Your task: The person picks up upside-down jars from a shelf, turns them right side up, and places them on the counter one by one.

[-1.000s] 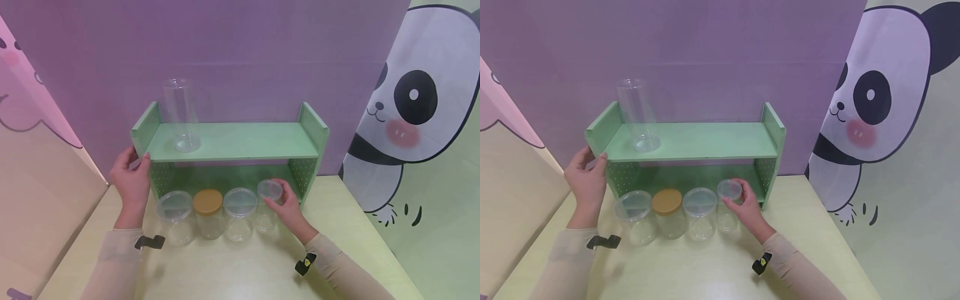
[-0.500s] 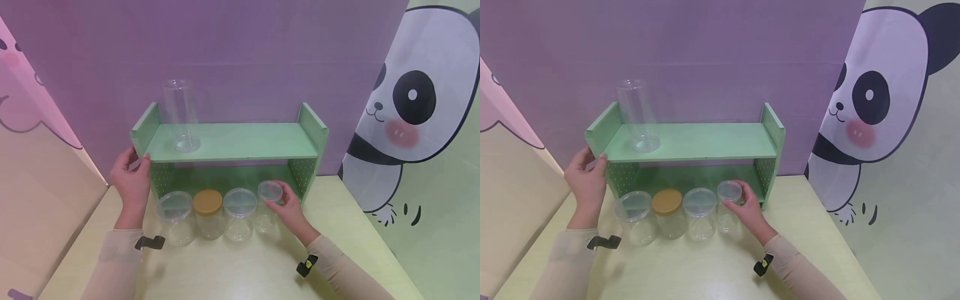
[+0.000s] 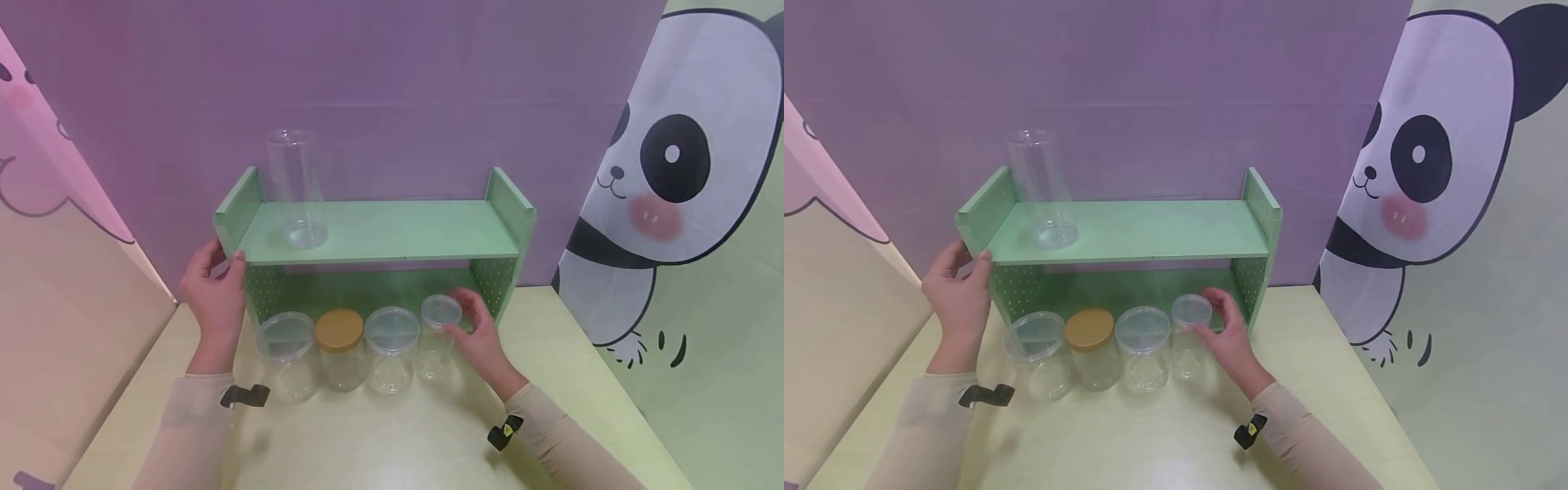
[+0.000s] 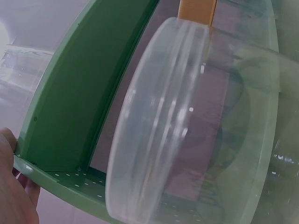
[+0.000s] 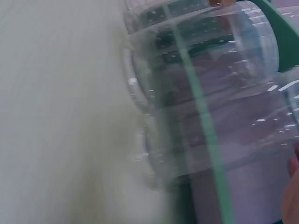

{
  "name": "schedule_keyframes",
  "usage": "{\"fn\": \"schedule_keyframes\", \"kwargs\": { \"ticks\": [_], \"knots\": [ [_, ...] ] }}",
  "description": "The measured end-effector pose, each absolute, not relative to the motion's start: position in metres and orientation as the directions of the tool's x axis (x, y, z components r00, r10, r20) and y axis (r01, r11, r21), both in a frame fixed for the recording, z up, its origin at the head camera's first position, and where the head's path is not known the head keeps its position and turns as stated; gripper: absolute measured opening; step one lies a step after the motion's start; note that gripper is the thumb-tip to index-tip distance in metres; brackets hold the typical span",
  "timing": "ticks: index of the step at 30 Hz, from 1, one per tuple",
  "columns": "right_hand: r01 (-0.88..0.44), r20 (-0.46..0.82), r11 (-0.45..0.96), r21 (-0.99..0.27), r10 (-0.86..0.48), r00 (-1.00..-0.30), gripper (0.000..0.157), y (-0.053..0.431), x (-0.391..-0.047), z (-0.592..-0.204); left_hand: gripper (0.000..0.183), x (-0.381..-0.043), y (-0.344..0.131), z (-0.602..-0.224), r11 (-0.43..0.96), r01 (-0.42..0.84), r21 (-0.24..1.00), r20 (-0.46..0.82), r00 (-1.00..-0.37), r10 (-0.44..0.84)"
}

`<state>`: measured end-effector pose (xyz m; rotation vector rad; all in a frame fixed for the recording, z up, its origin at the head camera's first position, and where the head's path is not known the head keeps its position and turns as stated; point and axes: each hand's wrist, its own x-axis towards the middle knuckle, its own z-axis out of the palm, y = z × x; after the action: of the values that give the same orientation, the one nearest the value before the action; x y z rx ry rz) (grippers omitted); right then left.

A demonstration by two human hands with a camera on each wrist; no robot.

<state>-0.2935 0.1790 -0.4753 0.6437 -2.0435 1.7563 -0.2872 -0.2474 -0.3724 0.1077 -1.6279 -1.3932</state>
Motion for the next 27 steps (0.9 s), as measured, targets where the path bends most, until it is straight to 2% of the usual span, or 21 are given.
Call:
{"fn": "schedule_keyframes", "kwargs": {
  "ticks": [5,7,9,12,16,21,27],
  "knots": [
    [-0.738,0.764,0.199,-0.645,0.169,-0.623,0.03,0.194,-0.295,-0.447,0.037,-0.293,-0.251,-0.378,0.34,0.49,0.803,0.587,-0.55,-0.594],
    [-0.735,0.783,0.277,-0.619,0.287,-0.552,0.023,0.203,-0.298,-0.431,0.037,-0.296,-0.253,-0.381,0.334,0.487,0.807,0.582,-0.556,-0.593],
    [-0.703,0.774,0.336,-0.627,0.369,-0.514,0.023,0.212,-0.303,-0.414,0.037,-0.297,-0.255,-0.383,0.331,0.489,0.807,0.581,-0.558,-0.592],
    [-0.635,0.744,0.391,-0.666,0.412,-0.526,0.03,0.223,-0.312,-0.394,0.037,-0.297,-0.257,-0.383,0.337,0.494,0.802,0.588,-0.552,-0.591],
    [-0.599,0.729,0.416,-0.684,0.39,-0.562,0.037,0.228,-0.32,-0.376,0.037,-0.296,-0.258,-0.381,0.345,0.506,0.79,0.603,-0.543,-0.585],
    [-0.6,0.747,0.446,-0.664,0.358,-0.56,0.034,0.221,-0.312,-0.359,0.038,-0.296,-0.258,-0.382,0.337,0.501,0.797,0.594,-0.549,-0.588],
    [-0.595,0.742,0.443,-0.67,0.375,-0.556,0.029,0.23,-0.33,-0.373,0.037,-0.295,-0.258,-0.383,0.332,0.503,0.798,0.593,-0.553,-0.585]
  ]
}}
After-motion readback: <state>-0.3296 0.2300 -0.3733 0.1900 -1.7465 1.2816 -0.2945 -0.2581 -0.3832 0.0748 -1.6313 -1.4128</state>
